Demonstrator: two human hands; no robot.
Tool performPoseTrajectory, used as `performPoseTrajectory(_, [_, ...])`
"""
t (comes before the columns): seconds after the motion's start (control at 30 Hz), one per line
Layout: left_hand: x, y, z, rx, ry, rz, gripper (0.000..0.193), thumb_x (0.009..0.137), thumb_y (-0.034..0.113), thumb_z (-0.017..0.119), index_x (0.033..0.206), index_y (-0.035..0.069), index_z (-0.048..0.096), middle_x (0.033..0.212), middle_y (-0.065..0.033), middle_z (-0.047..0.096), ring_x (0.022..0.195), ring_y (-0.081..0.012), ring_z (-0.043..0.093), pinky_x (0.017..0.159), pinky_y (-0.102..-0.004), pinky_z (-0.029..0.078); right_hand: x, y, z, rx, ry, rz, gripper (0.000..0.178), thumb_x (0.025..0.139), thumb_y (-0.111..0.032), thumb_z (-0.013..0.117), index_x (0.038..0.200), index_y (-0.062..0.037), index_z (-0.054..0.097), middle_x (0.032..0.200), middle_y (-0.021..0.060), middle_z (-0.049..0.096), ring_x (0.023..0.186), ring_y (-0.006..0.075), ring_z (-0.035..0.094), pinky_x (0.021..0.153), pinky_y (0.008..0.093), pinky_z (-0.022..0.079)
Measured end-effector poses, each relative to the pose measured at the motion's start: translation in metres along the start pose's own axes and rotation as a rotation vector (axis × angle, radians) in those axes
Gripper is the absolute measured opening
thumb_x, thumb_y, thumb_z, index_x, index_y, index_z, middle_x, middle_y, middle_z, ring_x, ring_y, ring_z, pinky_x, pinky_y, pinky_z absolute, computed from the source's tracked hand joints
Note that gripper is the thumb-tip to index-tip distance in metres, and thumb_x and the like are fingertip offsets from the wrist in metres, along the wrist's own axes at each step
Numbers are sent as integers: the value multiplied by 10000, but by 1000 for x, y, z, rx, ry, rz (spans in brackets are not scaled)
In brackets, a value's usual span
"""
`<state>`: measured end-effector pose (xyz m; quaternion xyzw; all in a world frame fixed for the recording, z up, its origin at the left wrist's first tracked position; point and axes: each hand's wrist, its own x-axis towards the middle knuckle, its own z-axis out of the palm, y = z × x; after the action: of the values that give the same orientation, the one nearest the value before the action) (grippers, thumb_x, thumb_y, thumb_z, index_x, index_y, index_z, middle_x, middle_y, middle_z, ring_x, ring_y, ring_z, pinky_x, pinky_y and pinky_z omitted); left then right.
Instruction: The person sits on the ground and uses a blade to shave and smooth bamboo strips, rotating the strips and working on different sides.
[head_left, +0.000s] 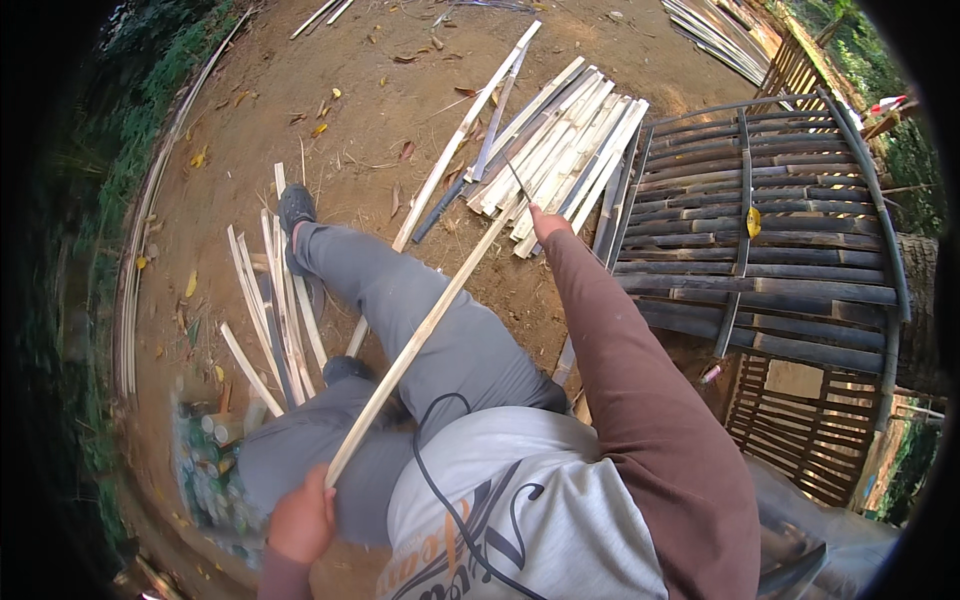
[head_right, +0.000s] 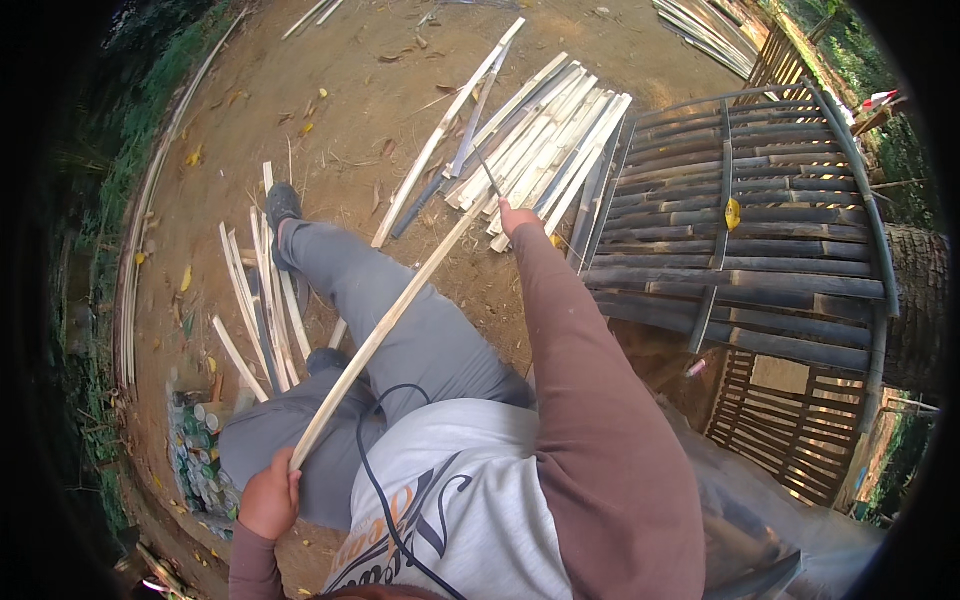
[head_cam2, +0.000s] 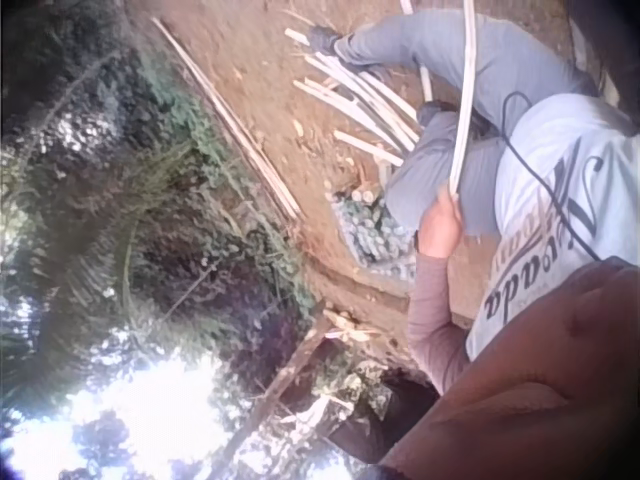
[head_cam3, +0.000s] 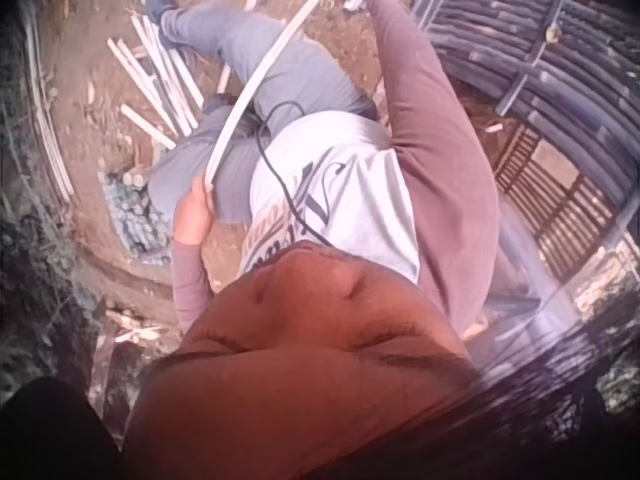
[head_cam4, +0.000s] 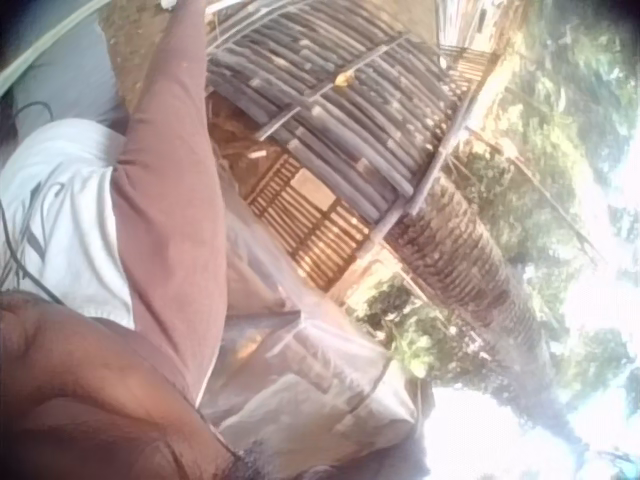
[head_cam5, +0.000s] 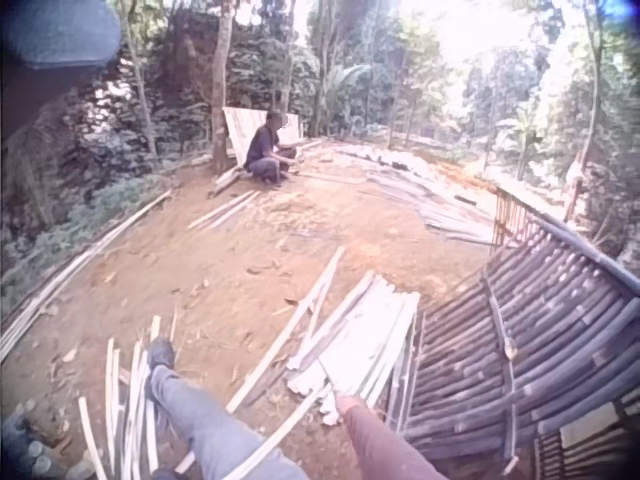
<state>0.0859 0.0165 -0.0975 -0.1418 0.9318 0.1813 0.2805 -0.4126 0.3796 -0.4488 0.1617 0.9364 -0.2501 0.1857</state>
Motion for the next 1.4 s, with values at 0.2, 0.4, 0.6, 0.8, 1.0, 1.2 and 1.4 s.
performPoseTrajectory(0.2, [-15, -12, 11, 53, 110, -127, 152, 1029, 197, 596, 1112, 70, 603, 792, -235, 679, 760, -493, 657, 692, -594, 498, -129, -28, -26, 33, -223, -388, 759, 1043, -672, 446, 1139, 12, 759, 1058, 290, 738, 1028, 448, 702, 930, 509, 532])
performPoseTrajectory(0.4, [-22, -16, -4, 128, 241, -294, 314, 1018, 278, 645, 821, 39, 597, 739, -230, 639, 729, -486, 624, 652, -571, 473, -218, 0, -33, -223, -252, -657, 652, 1037, -631, 502, 1027, -35, 768, 934, 237, 739, 909, 440, 706, 832, 522, 548])
performPoseTrajectory(0.6, [-39, -41, 6, 170, 289, -265, 350, 1012, 299, 661, 789, 37, 598, 719, -244, 616, 698, -490, 600, 618, -567, 450, -133, 23, -13, -185, -161, -329, 708, 1050, -660, 446, 1142, -40, 776, 1034, 257, 753, 988, 439, 714, 897, 516, 556])
performPoseTrajectory(0.8, [-39, -57, 17, 126, 282, -290, 349, 1014, 311, 658, 805, 38, 600, 721, -247, 612, 697, -495, 596, 615, -568, 446, -155, 10, -14, -195, -179, -479, 773, 1044, -687, 424, 1125, -7, 783, 1010, 297, 744, 987, 474, 710, 913, 533, 545])
performPoseTrajectory(1.0, [-28, -47, 11, 143, 289, -265, 364, 1013, 326, 663, 792, 43, 604, 713, -244, 611, 693, -502, 590, 609, -570, 446, -65, 41, -14, -176, -59, -191, 771, 1036, -710, 417, 1124, -44, 796, 1023, 283, 751, 987, 469, 714, 923, 527, 545])
performPoseTrajectory(1.2, [-31, -57, 16, 104, 269, -290, 370, 1009, 317, 669, 778, 37, 596, 722, -253, 617, 697, -503, 593, 610, -566, 451, -90, 28, -21, -268, -197, -332, 817, 1033, -722, 382, 1208, -23, 769, 1201, 276, 731, 1149, 442, 689, 1023, 506, 519])
performPoseTrajectory(1.4, [-30, -55, 12, 62, 281, -269, 362, 1002, 290, 679, 771, 27, 588, 708, -256, 599, 686, -504, 578, 610, -561, 443, -73, 36, 2, -122, -20, -210, 797, 1015, -721, 430, 1177, -18, 770, 1135, 286, 742, 1095, 446, 707, 960, 516, 541])
